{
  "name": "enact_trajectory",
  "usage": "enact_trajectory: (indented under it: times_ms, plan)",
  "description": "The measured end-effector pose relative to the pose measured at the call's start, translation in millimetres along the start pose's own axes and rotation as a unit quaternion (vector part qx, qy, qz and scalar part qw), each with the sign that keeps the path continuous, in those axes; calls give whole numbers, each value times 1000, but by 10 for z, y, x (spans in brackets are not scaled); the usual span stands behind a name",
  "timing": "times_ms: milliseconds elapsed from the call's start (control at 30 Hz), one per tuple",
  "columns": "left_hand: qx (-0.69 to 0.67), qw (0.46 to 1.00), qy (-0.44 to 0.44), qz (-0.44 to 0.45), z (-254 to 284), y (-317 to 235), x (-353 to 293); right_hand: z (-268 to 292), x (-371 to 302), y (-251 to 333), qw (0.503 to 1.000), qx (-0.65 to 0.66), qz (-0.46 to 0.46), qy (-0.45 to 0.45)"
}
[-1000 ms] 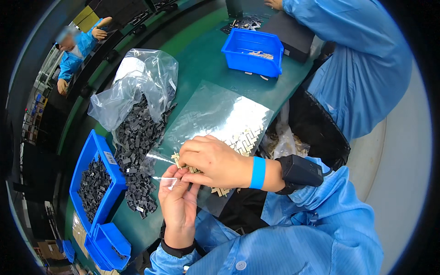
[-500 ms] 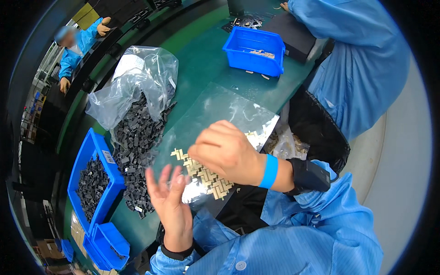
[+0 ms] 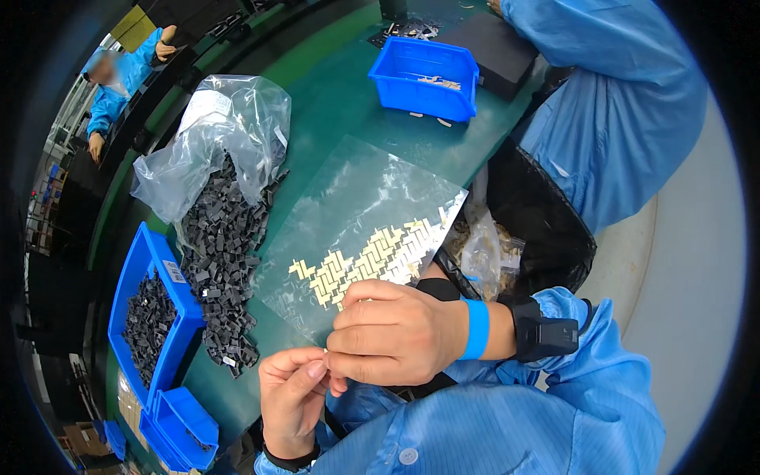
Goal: Assembling small electronic components by fitting gold connectors into black plastic housings at a factory workstation.
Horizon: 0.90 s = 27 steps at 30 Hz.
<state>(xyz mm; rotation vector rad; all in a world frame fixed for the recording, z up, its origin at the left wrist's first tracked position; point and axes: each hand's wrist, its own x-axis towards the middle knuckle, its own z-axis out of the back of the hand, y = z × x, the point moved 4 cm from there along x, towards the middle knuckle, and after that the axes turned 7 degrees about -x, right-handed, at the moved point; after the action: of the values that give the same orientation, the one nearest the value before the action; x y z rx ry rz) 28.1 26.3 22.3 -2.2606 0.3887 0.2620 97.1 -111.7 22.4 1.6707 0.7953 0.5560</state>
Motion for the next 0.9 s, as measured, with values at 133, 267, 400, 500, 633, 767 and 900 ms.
enact_trajectory:
  times_ms: [133,267,400,500,633,767,900]
  plan:
    - [-11,999,-13,32,-25,19,-6,21,-16,2,1000,-4,-2,-5]
    - [-47,998,-28,43,18,65,-11,6,-14,-44,1000,-7,-2,-6]
    - [27,998,-53,-27,-49,32,-22,-8,-20,-5,1000,-10,-2,-12]
    - [92,989,-82,-78,-89,27,-44,-15,-24,19,1000,-13,-2,-16]
    - [240,958,-56,-147,-73,25,-47,-26,-37,44,1000,-17,-2,-22]
    - [224,966,-47,-120,-72,7,-41,-9,-52,25,999,-21,-1,-28]
    - [129,988,-44,-77,-51,38,-42,3,-94,70,999,-26,-1,-32]
